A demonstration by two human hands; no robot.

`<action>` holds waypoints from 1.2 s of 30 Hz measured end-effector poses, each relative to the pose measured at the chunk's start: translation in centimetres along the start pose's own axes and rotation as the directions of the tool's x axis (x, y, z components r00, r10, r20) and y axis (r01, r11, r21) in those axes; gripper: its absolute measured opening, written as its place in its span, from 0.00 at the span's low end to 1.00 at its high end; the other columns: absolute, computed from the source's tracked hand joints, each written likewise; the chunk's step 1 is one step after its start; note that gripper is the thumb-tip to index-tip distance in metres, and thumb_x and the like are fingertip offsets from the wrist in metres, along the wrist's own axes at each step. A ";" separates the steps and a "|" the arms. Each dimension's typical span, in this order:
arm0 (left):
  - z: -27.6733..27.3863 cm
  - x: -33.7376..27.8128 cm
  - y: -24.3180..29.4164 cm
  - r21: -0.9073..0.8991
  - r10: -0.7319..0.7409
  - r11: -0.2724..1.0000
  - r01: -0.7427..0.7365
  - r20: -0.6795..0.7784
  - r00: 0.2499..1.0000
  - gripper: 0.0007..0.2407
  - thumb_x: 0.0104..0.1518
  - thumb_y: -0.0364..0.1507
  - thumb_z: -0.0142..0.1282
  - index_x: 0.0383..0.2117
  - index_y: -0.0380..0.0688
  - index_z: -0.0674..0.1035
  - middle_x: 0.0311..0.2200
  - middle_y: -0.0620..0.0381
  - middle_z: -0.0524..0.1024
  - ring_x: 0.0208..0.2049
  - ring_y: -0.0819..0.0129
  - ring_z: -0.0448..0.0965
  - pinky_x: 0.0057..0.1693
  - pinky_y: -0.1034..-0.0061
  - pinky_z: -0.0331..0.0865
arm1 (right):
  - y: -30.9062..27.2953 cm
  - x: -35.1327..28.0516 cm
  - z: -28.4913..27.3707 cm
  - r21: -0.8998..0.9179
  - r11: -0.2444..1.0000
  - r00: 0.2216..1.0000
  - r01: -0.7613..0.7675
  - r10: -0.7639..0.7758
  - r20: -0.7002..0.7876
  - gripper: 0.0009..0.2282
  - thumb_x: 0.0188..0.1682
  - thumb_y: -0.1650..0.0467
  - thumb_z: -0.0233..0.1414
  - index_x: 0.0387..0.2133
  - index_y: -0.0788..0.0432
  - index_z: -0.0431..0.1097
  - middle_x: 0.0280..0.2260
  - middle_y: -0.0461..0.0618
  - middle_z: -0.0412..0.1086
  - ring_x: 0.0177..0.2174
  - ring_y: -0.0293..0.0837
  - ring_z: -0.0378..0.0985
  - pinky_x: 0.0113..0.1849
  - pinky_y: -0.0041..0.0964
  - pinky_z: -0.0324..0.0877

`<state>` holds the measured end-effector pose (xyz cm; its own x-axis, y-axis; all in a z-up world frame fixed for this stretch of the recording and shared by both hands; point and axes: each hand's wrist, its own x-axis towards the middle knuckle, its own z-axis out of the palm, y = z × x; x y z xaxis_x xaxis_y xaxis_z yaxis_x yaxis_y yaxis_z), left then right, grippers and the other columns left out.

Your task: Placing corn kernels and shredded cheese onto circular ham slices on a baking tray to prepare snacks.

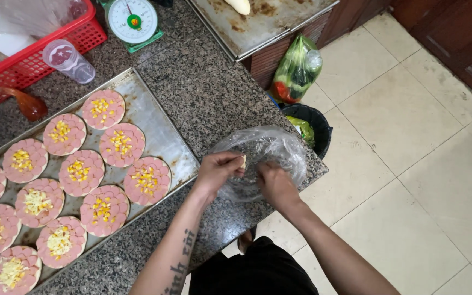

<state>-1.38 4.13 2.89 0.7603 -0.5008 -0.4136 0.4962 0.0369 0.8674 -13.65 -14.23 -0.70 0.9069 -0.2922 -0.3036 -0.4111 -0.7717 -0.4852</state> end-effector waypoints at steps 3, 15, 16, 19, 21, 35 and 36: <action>-0.5 -0.2 -0.3 -0.073 -0.035 0.997 0.034 -0.015 0.999 0.11 0.64 0.21 0.74 0.50 0.27 0.90 0.40 0.34 0.90 0.36 0.53 0.93 0.48 0.61 0.92 | -1.1 -0.9 -0.3 -0.106 0.993 0.999 0.048 -0.045 0.030 0.15 0.57 0.62 0.61 0.54 0.53 0.79 0.53 0.60 0.82 0.52 0.65 0.88 0.52 0.60 0.85; -2.2 -0.3 -1.8 -0.146 -0.047 0.988 0.046 -0.003 0.999 0.11 0.63 0.23 0.76 0.49 0.32 0.92 0.36 0.38 0.91 0.35 0.54 0.94 0.47 0.63 0.93 | -1.8 -0.3 2.9 -0.380 0.923 0.994 0.063 -0.093 -0.060 0.08 0.58 0.68 0.58 0.48 0.55 0.78 0.43 0.54 0.81 0.42 0.61 0.91 0.41 0.55 0.87; -2.1 -0.4 -1.6 -0.149 -0.045 0.988 0.044 -0.004 0.999 0.11 0.63 0.23 0.76 0.49 0.32 0.92 0.36 0.38 0.91 0.35 0.54 0.94 0.47 0.63 0.93 | -2.0 -0.5 2.7 -0.383 0.921 0.994 0.064 -0.095 -0.060 0.08 0.58 0.68 0.58 0.48 0.55 0.78 0.43 0.54 0.81 0.42 0.61 0.91 0.41 0.55 0.87; -2.1 -0.7 -1.1 -0.220 -0.069 0.974 0.060 -0.031 0.997 0.12 0.61 0.22 0.77 0.49 0.30 0.91 0.36 0.39 0.90 0.35 0.54 0.93 0.48 0.63 0.92 | -1.8 -0.1 2.4 -0.371 0.927 0.996 0.062 -0.080 -0.033 0.09 0.58 0.71 0.55 0.50 0.53 0.77 0.44 0.54 0.81 0.43 0.61 0.92 0.42 0.55 0.87; -2.5 -1.0 -0.6 -0.300 -0.083 0.952 0.067 -0.041 0.996 0.13 0.60 0.21 0.78 0.48 0.28 0.91 0.36 0.37 0.90 0.35 0.52 0.93 0.47 0.61 0.93 | -0.7 1.5 3.0 -0.202 0.973 0.993 -0.111 0.115 0.008 0.08 0.61 0.71 0.53 0.46 0.55 0.80 0.38 0.58 0.84 0.40 0.61 0.93 0.44 0.56 0.86; -16.1 -9.2 5.1 -0.451 0.013 0.889 -0.083 -0.157 0.988 0.13 0.63 0.20 0.75 0.51 0.26 0.89 0.37 0.39 0.89 0.37 0.51 0.94 0.48 0.59 0.93 | -23.3 2.0 1.5 0.900 0.092 0.898 -0.425 -0.080 0.433 0.10 0.61 0.76 0.60 0.53 0.70 0.79 0.39 0.56 0.83 0.37 0.49 0.91 0.45 0.44 0.89; -17.9 -10.4 5.6 -0.413 0.042 0.903 -0.117 -0.187 0.981 0.15 0.63 0.21 0.75 0.53 0.23 0.88 0.38 0.36 0.88 0.39 0.48 0.94 0.49 0.54 0.93 | -25.5 2.2 2.8 0.891 0.126 0.889 -0.437 -0.093 0.449 0.12 0.62 0.76 0.59 0.56 0.71 0.78 0.38 0.55 0.82 0.35 0.46 0.90 0.43 0.41 0.89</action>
<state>1.05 25.02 7.08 0.8453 -0.3284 -0.4214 0.5322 0.4490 0.7177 -1.40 6.34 8.72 0.8027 0.0658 -0.5927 -0.5303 0.5334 -0.6590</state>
